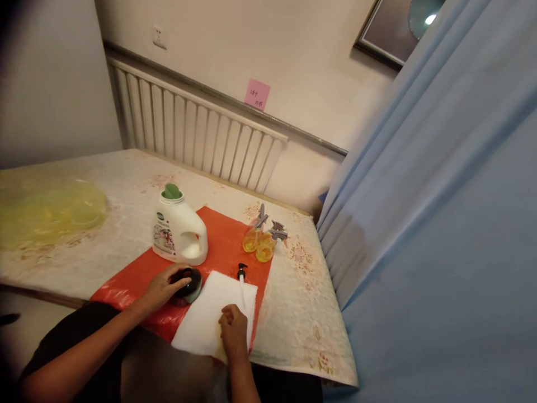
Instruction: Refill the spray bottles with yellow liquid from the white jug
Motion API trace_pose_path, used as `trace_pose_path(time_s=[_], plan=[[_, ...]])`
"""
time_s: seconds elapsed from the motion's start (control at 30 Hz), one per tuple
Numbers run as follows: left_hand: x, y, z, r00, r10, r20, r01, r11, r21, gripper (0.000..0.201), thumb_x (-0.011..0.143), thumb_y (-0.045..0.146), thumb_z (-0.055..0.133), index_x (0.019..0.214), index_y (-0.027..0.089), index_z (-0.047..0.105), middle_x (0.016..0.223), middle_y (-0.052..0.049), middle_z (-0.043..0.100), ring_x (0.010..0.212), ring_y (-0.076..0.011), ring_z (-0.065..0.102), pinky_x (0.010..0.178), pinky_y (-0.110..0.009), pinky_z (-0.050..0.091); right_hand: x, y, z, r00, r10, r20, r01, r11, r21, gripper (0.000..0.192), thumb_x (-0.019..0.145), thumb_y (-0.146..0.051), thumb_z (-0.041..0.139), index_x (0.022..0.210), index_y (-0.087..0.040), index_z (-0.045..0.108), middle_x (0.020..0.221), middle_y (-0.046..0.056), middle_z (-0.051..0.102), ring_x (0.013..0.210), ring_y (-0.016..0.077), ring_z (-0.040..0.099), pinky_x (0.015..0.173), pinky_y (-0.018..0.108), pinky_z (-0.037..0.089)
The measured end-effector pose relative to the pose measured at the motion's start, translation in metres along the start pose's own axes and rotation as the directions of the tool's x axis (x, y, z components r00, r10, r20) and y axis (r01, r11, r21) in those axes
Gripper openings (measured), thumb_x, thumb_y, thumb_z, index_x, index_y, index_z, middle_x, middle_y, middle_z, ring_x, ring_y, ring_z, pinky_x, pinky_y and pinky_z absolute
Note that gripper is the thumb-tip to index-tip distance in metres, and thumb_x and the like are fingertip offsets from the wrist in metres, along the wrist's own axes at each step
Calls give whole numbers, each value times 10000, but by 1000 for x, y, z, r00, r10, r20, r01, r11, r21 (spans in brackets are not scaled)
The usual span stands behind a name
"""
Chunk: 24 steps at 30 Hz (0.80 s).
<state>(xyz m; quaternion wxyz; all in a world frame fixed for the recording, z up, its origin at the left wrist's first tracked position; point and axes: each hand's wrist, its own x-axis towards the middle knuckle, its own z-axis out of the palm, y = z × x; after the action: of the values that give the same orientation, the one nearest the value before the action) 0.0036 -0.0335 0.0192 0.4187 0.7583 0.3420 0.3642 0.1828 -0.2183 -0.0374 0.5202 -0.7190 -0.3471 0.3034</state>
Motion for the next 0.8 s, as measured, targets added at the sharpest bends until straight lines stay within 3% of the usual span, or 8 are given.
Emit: trace_pose_path(time_s=[0.8], plan=[[-3,-4,7,1000,17,-11,-18,1000,-18,344,779,423,603,1042,206,640,1103,-87,679,1066,-281,609,976,-424,471,-2,-5,1,1000,-10,-17,10,1000,-11,195,694,-177,492,841,-187,620,606,-43,578,451,101,448,402,192,350]])
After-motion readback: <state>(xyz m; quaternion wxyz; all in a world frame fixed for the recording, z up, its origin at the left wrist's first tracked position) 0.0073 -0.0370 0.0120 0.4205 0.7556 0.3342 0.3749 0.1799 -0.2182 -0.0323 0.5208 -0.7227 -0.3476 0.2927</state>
